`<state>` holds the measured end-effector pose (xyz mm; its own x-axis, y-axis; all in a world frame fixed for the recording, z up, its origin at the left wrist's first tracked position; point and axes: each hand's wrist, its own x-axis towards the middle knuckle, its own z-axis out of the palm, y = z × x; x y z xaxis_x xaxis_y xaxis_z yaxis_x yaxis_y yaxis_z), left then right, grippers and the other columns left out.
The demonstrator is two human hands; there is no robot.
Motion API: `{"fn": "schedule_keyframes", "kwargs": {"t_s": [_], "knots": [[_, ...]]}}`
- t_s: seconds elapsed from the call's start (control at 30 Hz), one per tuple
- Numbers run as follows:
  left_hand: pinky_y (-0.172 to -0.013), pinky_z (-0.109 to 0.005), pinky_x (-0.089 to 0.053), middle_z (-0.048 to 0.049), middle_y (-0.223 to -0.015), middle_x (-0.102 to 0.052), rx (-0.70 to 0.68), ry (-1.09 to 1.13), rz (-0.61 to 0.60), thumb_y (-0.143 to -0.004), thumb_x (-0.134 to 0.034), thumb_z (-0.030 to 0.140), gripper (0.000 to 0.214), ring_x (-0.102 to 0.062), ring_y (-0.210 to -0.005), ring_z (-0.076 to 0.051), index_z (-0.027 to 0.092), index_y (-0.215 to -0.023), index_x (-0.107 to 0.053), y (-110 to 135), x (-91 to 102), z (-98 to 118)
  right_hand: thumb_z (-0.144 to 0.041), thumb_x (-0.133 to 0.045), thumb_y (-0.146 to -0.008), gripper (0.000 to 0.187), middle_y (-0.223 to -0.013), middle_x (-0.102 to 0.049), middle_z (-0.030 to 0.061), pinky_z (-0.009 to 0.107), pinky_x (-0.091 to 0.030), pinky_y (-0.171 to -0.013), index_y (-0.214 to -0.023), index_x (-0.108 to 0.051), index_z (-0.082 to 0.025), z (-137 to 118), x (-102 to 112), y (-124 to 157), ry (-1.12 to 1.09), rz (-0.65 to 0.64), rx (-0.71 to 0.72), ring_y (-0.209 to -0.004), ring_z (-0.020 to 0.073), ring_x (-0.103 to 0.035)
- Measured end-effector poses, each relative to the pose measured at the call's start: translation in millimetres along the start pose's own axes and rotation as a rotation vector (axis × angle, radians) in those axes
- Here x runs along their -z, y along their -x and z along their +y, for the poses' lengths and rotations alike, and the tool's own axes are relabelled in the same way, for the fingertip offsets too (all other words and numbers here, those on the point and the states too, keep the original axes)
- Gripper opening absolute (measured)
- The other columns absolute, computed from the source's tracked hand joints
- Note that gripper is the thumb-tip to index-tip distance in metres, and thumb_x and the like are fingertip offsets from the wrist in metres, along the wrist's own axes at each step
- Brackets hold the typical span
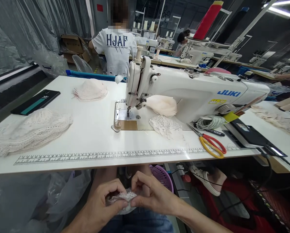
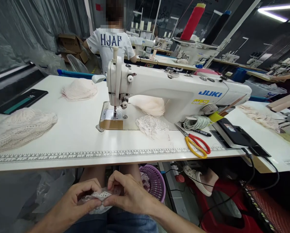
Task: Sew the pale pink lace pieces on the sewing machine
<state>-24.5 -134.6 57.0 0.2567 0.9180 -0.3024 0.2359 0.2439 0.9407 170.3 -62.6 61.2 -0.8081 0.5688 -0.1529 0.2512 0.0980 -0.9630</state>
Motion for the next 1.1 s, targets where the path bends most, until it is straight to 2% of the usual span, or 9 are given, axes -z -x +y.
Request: {"fn": "schedule_keyframes", "kwargs": {"t_s": [0.17, 0.37, 0.53, 0.67, 0.8, 0.9, 0.93, 1.03, 1.1], "knots": [[-0.062, -0.022, -0.036, 0.0002, -0.071, -0.054, 0.001, -0.031, 0.067, -0.079, -0.055, 0.032, 0.018, -0.049, -0.068, -0.014, 0.017, -0.075, -0.062, -4, -2.8, -1, -0.032, -0.072, -0.075, 0.023, -0.062, -0.047, -0.0059, 0.016, -0.03, -0.05, -0.078, -0.056, -0.016, 5, -5, -5, -0.075, 0.004, -0.031, -0.056, 0.0063, -0.041], [-0.063, -0.023, -0.037, 0.0009, -0.072, -0.051, 0.114, 0.009, 0.145, -0.075, -0.057, 0.036, 0.019, -0.049, -0.069, -0.015, 0.017, -0.076, -0.055, -5, -4.9, -12, -0.03, -0.062, -0.084, 0.016, -0.07, -0.051, -0.0028, 0.018, -0.033, -0.054, -0.078, -0.059, -0.015, 7, -8, -11, -0.091, 0.083, 0.02, -0.06, 0.0073, -0.043], [-0.053, -0.021, -0.03, 0.005, -0.063, -0.04, 0.136, 0.018, 0.181, -0.074, -0.058, 0.042, 0.028, -0.039, -0.059, -0.011, 0.02, -0.068, -0.041, -8, -5.6, -14, -0.036, -0.063, -0.083, 0.022, -0.067, -0.049, -0.0033, 0.019, -0.033, -0.053, -0.075, -0.057, -0.016, 8, -4, -12, -0.126, 0.075, 0.006, -0.057, 0.0074, -0.04], [-0.054, -0.02, -0.03, 0.0055, -0.065, -0.038, 0.094, 0.028, 0.117, -0.078, -0.055, 0.04, 0.028, -0.036, -0.061, -0.011, 0.02, -0.069, -0.037, -10, -3.1, -11, -0.038, -0.062, -0.084, 0.023, -0.068, -0.047, -0.0034, 0.019, -0.032, -0.053, -0.08, -0.055, -0.016, 9, -3, -14, -0.133, 0.018, -0.005, -0.059, 0.0077, -0.039], [-0.063, -0.021, -0.034, 0.0041, -0.076, -0.045, 0.094, 0.032, -0.006, -0.076, -0.056, 0.026, 0.014, -0.041, -0.07, -0.012, 0.02, -0.082, -0.045, -5, 4.2, -7, -0.04, -0.061, -0.084, 0.025, -0.068, -0.047, -0.0036, 0.019, -0.032, -0.054, -0.079, -0.054, -0.016, 9, -4, -17, -0.105, 0.027, -0.021, -0.06, 0.0081, -0.04], [-0.067, -0.023, -0.036, 0.0013, -0.084, -0.052, 0.118, 0.096, -0.084, -0.071, -0.065, 0.031, 0.032, -0.046, -0.077, -0.015, 0.019, -0.098, -0.052, -5, 7.5, -3, -0.036, -0.063, -0.083, 0.023, -0.068, -0.049, -0.0037, 0.019, -0.034, -0.057, -0.079, -0.054, -0.016, 5, -4, -20, -0.072, 0.015, -0.018, -0.061, 0.008, -0.043], [-0.067, -0.023, -0.035, 0.0002, -0.083, -0.053, 0.127, 0.124, -0.092, -0.07, -0.066, 0.035, 0.035, -0.046, -0.077, -0.015, 0.017, -0.097, -0.054, -7, 7.8, -2, -0.035, -0.063, -0.083, 0.021, -0.069, -0.05, -0.0035, 0.019, -0.035, -0.058, -0.079, -0.054, -0.016, 3, -4, -21, -0.063, 0.006, -0.015, -0.063, 0.0082, -0.044], [-0.058, -0.022, -0.031, 0.0022, -0.069, -0.048, 0.158, 0.166, -0.056, -0.074, -0.061, 0.049, 0.036, -0.04, -0.064, -0.012, 0.014, -0.077, -0.056, -11, 7.9, -1, -0.034, -0.06, -0.085, 0.019, -0.071, -0.054, -0.0028, 0.02, -0.036, -0.059, -0.09, -0.053, -0.017, 4, -2, -22, -0.076, -0.006, -0.008, -0.065, 0.0089, -0.047], [-0.052, -0.021, -0.026, 0.0048, -0.061, -0.041, 0.173, 0.206, -0.041, -0.075, -0.059, 0.055, 0.042, -0.034, -0.057, -0.009, 0.014, -0.07, -0.052, -12, 9.1, -5, -0.038, -0.059, -0.085, 0.027, -0.071, -0.057, -0.0022, 0.02, -0.037, -0.059, -0.099, -0.052, -0.016, 7, 1, -22, -0.141, -0.04, -0.039, -0.063, 0.0089, -0.049]]}}
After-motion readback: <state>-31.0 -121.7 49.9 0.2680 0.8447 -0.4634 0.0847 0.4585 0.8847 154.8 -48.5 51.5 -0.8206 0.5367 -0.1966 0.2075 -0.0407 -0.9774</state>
